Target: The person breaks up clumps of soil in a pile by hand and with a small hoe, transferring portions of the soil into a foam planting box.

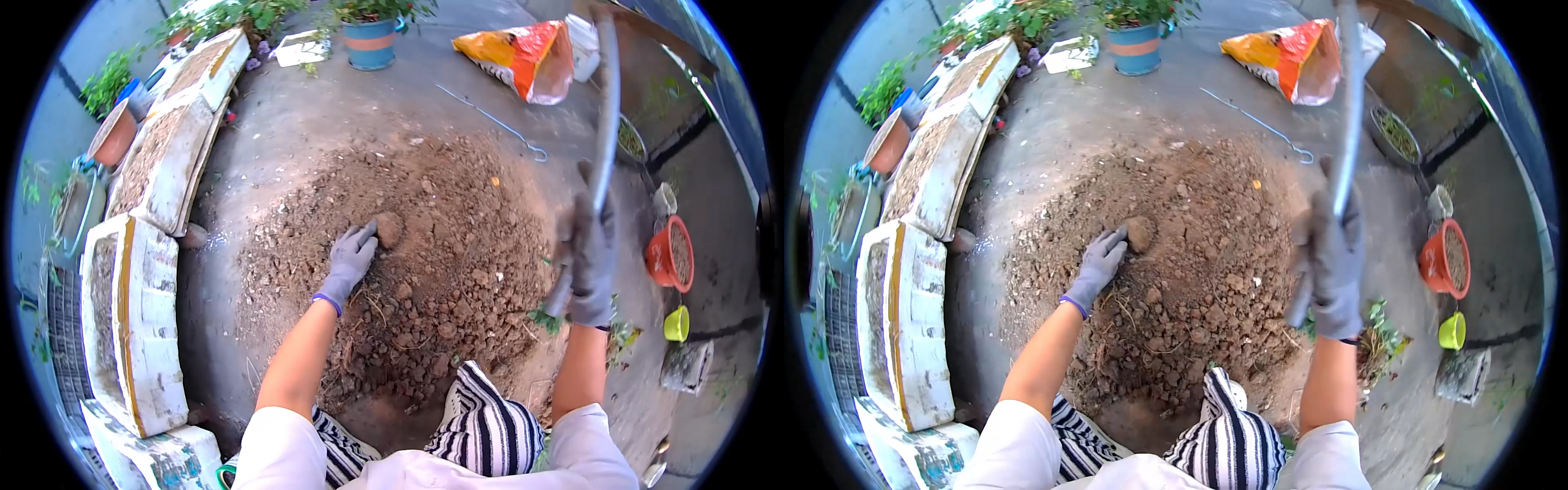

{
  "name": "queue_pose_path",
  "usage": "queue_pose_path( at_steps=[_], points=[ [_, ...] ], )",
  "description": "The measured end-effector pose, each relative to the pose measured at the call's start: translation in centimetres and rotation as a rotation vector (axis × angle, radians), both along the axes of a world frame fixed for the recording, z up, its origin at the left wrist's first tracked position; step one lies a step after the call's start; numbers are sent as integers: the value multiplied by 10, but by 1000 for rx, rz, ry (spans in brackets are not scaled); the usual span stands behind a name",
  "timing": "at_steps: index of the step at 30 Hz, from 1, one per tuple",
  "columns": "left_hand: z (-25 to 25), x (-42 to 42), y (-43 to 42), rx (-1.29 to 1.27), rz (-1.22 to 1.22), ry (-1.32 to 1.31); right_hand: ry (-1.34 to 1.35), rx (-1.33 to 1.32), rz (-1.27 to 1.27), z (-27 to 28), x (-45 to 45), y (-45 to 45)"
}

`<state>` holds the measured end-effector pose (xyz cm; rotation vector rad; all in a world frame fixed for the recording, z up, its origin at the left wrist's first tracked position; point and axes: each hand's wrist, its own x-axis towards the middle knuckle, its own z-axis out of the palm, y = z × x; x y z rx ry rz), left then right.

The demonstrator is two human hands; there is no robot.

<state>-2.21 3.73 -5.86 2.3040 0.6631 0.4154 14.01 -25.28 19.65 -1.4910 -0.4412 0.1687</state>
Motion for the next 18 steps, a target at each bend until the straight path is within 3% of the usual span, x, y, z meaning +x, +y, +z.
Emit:
queue_pose_path(
  at_steps=[2,3,4,5,6,7,9,10,12,13,15,17,18],
  points=[
    [-1,-6,4,-49,-27,-19,139,-100,13,-23,-21,31],
    [0,-12,4,-318,-65,-90,236,-356,70,-43,-32,37],
    [2,-13,7,-578,-107,-174,306,-541,262,-67,-36,35],
    [-3,-12,10,-575,-101,-194,337,-729,480,-90,-39,33],
    [-14,-12,9,-768,40,-375,93,-1346,653,-84,-57,27],
    [-20,-11,10,-954,180,-558,83,-1350,648,-93,-65,17],
    [-26,-17,12,-790,167,-427,-296,-1309,740,-112,-59,3],
    [-37,-17,12,-759,105,-463,-298,-1325,744,-88,-68,13],
    [-43,-18,8,-742,32,-491,43,-1083,721,-43,-85,29],
    [-34,-18,4,-735,71,-458,42,-1095,716,-42,-89,30],
    [-24,-17,5,-729,115,-441,62,-872,599,-46,-90,34],
    [-26,-19,6,-714,80,-434,-68,-871,541,-66,-92,32],
    [-21,-23,5,-715,78,-438,61,-1131,593,-64,-92,31]
  ],
)
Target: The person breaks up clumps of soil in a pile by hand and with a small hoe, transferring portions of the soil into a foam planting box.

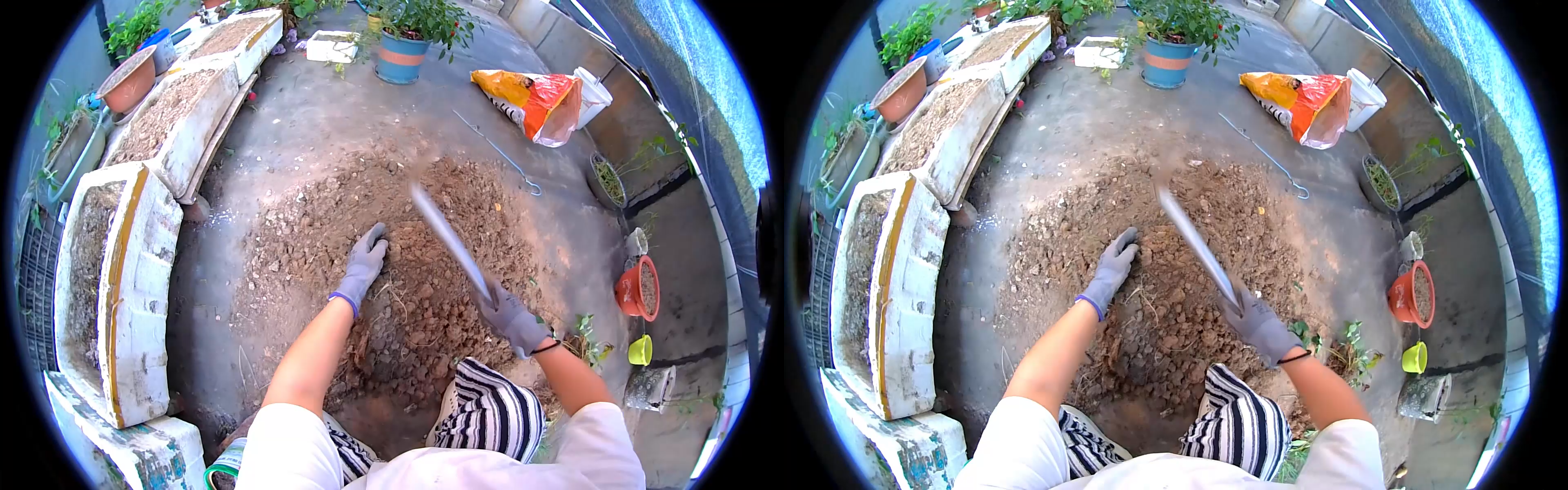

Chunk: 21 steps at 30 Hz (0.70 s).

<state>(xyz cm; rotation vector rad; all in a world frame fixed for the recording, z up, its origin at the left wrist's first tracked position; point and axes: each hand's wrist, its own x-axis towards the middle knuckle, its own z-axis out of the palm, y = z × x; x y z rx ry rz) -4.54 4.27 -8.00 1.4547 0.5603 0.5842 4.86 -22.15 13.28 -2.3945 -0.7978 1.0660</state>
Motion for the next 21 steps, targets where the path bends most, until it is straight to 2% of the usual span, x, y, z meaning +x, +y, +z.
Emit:
queue_pose_path(
  at_steps=[1,2,5,7,9,10,11,12,13,15,16,17,18,20,21],
  points=[
    [6,-4,2,-44,-26,9,57,-280,12,4,3,0],
    [11,-10,2,-89,-57,26,159,-267,-147,5,2,-12],
    [10,-30,11,-103,-36,0,251,-127,-274,26,7,-29],
    [12,-52,23,-120,44,89,300,-119,-284,29,13,-47],
    [-4,-78,38,-127,149,91,336,18,-349,38,10,-64],
    [-7,-91,42,-110,212,83,361,-2,-338,17,20,-85],
    [-4,-106,43,-89,272,77,458,105,-356,-17,28,-117],
    [11,-125,46,-112,262,186,559,216,-382,-46,26,-139],
    [3,-142,51,41,283,294,510,308,-459,-61,15,-145],
    [-11,-179,50,146,310,369,380,276,-550,-85,12,-162],
    [-10,-194,51,151,307,395,315,182,-604,-87,7,-161],
    [-8,-212,47,206,300,580,271,97,-643,-88,1,-159],
    [-8,-229,40,256,284,761,428,181,-705,-119,7,-193],
    [-17,-259,27,235,271,877,195,258,-668,-140,-21,-241],
    [-30,-278,19,95,275,897,-36,39,-575,-126,-38,-253]
  ],
)
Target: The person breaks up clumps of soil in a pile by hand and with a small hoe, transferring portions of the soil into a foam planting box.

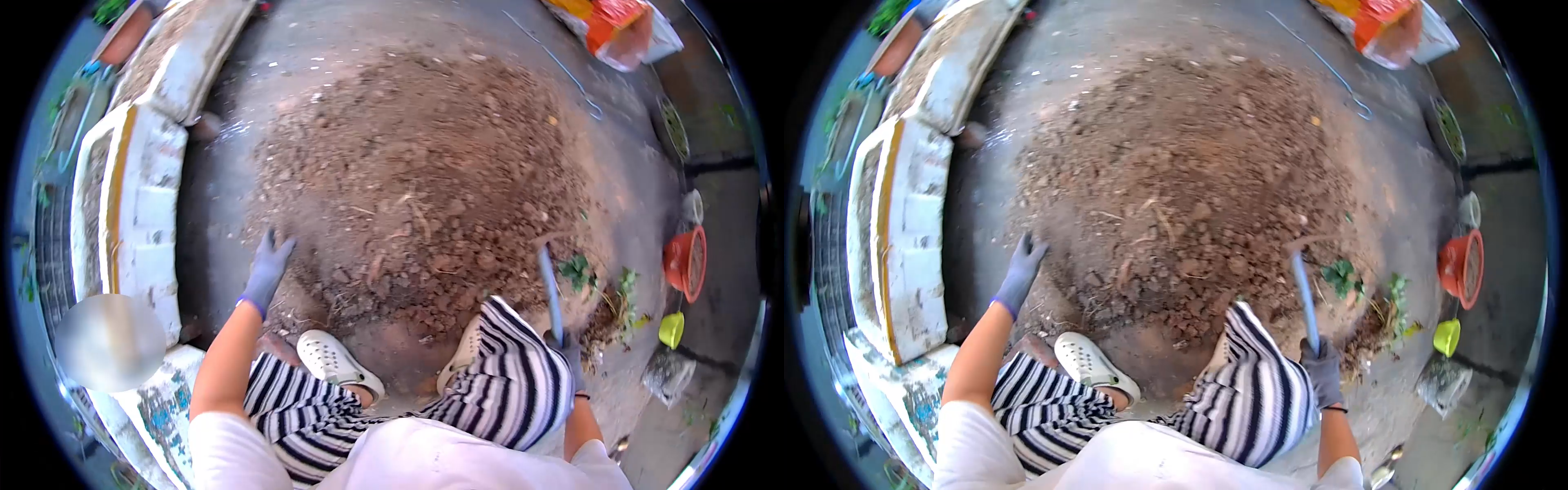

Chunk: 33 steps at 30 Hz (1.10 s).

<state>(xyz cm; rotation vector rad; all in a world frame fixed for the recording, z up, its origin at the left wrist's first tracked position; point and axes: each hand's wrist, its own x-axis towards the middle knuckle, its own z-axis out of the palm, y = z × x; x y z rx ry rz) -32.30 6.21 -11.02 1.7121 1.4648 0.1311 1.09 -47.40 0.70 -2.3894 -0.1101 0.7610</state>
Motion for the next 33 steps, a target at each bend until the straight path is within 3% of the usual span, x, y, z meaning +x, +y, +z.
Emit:
queue_pose_path(
  at_steps=[1,2,5,9,11,12,13,14,16,18,20,21,22,23,25,26,27,28,29,30,33],
  points=[
    [-2,-3,-14,-135,60,-3,23,39,-51,-6,-10,-34],
    [-3,-6,-28,-264,124,3,-53,-40,82,-14,-21,-74],
    [49,22,-80,-568,248,2,164,-250,-2,6,-60,-124],
    [22,12,-107,-776,210,54,296,-360,10,-9,-76,-152],
    [10,12,-117,-1031,422,30,276,-530,113,-28,-71,-152],
    [46,39,-130,-1154,329,-12,269,-610,166,-34,-68,-148],
    [30,37,-138,-1256,372,-16,278,-622,168,-37,-65,-142],
    [12,29,-147,-1359,418,-18,82,-690,360,-72,-72,-168],
    [12,43,-176,-1425,451,-28,-114,-492,366,-33,-46,-93],
    [13,62,-214,-1402,427,-64,-295,-89,301,-44,-25,-44],
    [16,93,-248,-1468,744,-302,-19,252,-236,-32,17,36],
    [20,108,-262,-1481,852,-384,-117,412,-325,-73,34,31],
    [35,131,-265,-1458,809,-435,-214,576,-414,-125,48,29],
    [43,145,-269,-1433,773,-484,-204,582,-412,-152,60,39],
    [24,152,-280,-1345,721,-539,-593,318,-492,-177,74,71],
    [20,155,-285,-1329,750,-731,-774,-22,-262,-176,70,81],
    [26,166,-287,-1323,776,-931,-728,16,-307,-177,68,96],
    [37,180,-283,-1320,766,-929,-680,52,-356,-178,65,108],
    [43,193,-279,-1319,834,-882,-565,283,-412,-176,61,115],
    [43,200,-276,-1318,903,-836,-567,286,-415,-173,54,122],
    [29,213,-269,-1310,782,-962,-423,335,-339,-160,34,150]
  ],
)
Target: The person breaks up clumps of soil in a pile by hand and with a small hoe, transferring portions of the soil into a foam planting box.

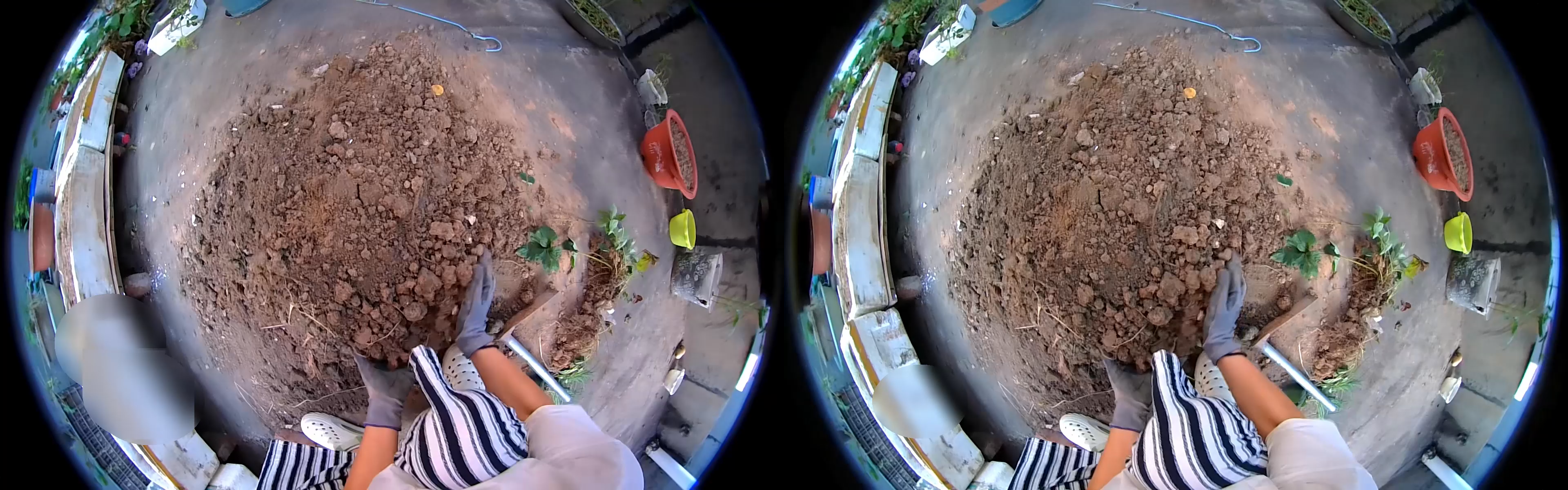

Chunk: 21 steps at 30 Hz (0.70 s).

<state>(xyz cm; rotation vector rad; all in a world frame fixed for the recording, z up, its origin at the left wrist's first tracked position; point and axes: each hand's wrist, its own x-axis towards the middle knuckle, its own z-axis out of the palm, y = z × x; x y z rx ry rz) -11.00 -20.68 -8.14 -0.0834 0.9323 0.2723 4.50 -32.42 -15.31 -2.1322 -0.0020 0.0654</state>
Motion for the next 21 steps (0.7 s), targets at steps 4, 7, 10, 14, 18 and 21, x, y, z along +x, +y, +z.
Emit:
queue_pose_path(
  at_steps=[4,7,10,14,18,21],
  points=[
    [9,9,10,-20,-4,-4,-67,-85,99,17,-13,13],
    [17,27,21,27,-27,-28,11,172,32,18,-19,23],
    [29,34,30,67,11,-59,-139,-118,258,37,-19,30],
    [67,76,68,315,-53,-150,-93,157,297,77,-7,72],
    [105,94,110,367,-94,-242,-121,571,360,130,41,156],
    [120,100,136,456,-29,-240,-156,677,363,136,52,203]
  ],
)
